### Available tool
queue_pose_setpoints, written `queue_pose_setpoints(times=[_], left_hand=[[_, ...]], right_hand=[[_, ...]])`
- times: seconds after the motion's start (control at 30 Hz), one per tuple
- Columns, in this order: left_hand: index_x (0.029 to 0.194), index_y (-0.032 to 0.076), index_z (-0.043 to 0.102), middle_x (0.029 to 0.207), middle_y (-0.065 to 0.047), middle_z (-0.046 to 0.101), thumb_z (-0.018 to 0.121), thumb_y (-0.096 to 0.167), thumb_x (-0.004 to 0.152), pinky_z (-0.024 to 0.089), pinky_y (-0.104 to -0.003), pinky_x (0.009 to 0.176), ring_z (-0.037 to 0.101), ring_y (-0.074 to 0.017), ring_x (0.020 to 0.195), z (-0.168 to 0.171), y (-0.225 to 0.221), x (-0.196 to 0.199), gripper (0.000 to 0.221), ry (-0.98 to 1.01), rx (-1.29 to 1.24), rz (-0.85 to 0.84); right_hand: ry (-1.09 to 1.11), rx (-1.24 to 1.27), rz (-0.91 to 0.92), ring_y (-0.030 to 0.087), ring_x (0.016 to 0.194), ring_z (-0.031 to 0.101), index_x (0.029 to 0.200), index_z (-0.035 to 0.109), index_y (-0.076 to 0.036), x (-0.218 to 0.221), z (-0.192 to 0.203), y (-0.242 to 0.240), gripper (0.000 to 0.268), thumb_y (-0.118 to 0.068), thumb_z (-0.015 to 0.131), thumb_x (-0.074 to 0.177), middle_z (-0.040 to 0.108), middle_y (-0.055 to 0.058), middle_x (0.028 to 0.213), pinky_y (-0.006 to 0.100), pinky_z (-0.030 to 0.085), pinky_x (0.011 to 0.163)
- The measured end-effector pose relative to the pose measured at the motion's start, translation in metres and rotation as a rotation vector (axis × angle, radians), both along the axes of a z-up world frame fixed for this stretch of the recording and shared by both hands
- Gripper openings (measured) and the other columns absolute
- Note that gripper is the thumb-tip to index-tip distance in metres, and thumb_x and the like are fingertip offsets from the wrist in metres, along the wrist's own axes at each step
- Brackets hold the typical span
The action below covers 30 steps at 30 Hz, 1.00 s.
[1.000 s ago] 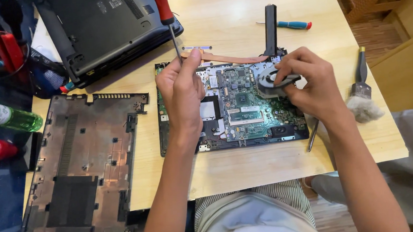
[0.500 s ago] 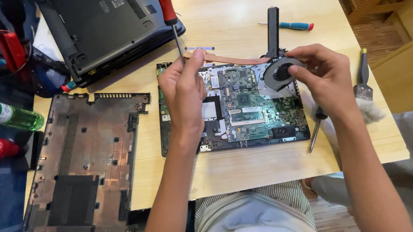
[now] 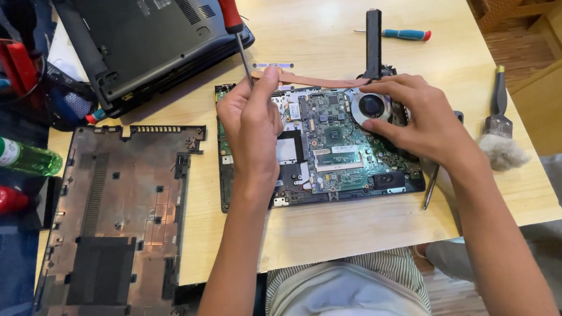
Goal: Disassembling and cleaning internal components of a laptop using a screwdriver and brush
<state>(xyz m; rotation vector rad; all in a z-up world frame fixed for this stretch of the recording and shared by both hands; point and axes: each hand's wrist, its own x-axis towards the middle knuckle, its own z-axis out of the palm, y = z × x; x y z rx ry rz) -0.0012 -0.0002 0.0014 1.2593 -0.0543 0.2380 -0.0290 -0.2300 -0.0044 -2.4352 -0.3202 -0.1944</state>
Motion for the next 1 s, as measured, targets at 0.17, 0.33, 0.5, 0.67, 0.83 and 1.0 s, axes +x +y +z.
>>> queue_pose_setpoints(times=[0.17,0.33,0.5,0.67,0.83,1.0], left_hand=[[0.064,0.014,0.059,0.041,0.006,0.037,0.063,0.029,0.098,0.034,-0.019,0.049,0.038,-0.0040,0.033,-0.005,-0.001,0.002,0.038,0.013,0.000,-0.016],[0.064,0.014,0.059,0.041,0.006,0.036,0.063,0.028,0.099,0.031,-0.019,0.047,0.036,-0.0038,0.032,0.004,-0.001,-0.002,0.038,0.019,0.004,-0.023],[0.063,0.014,0.058,0.040,0.007,0.035,0.063,0.027,0.099,0.032,-0.019,0.046,0.036,-0.0043,0.031,0.002,-0.002,-0.001,0.038,0.015,0.011,-0.013],[0.063,0.013,0.058,0.040,0.006,0.035,0.063,0.026,0.099,0.031,-0.020,0.045,0.036,-0.0043,0.031,0.001,-0.002,0.000,0.039,0.009,0.008,-0.017],[0.063,0.013,0.059,0.039,0.005,0.036,0.064,0.025,0.098,0.031,-0.019,0.044,0.036,-0.0043,0.030,0.001,-0.001,0.000,0.038,0.013,-0.004,-0.011],[0.064,0.012,0.059,0.039,0.005,0.035,0.064,0.024,0.098,0.031,-0.020,0.044,0.036,-0.0052,0.030,-0.004,-0.002,0.001,0.037,0.017,-0.030,-0.018]], right_hand=[[0.014,0.019,0.012,0.056,0.125,0.057,0.126,0.073,0.003,0.000,0.004,-0.004,0.046,-0.004,0.084,0.082,0.069,0.032,0.121,0.060,0.049,0.102],[0.036,0.173,-0.005,0.051,0.124,0.060,0.126,0.072,0.001,0.001,-0.007,-0.016,0.042,0.006,0.079,0.085,0.068,0.030,0.125,0.052,0.050,0.104],[0.028,0.279,-0.044,0.047,0.127,0.061,0.124,0.073,0.000,0.005,-0.019,-0.025,0.043,0.013,0.078,0.083,0.067,0.027,0.129,0.046,0.052,0.105],[0.071,0.313,-0.101,0.045,0.124,0.063,0.121,0.073,0.002,0.004,-0.019,-0.022,0.041,0.013,0.079,0.082,0.069,0.027,0.125,0.042,0.053,0.103],[0.110,0.333,-0.132,0.047,0.121,0.064,0.119,0.074,0.004,0.004,-0.014,-0.017,0.039,0.016,0.077,0.081,0.070,0.029,0.120,0.043,0.054,0.102],[0.153,0.473,-0.143,0.037,0.120,0.065,0.119,0.071,0.002,0.008,-0.029,-0.029,0.039,0.020,0.069,0.084,0.069,0.027,0.122,0.041,0.054,0.104]])
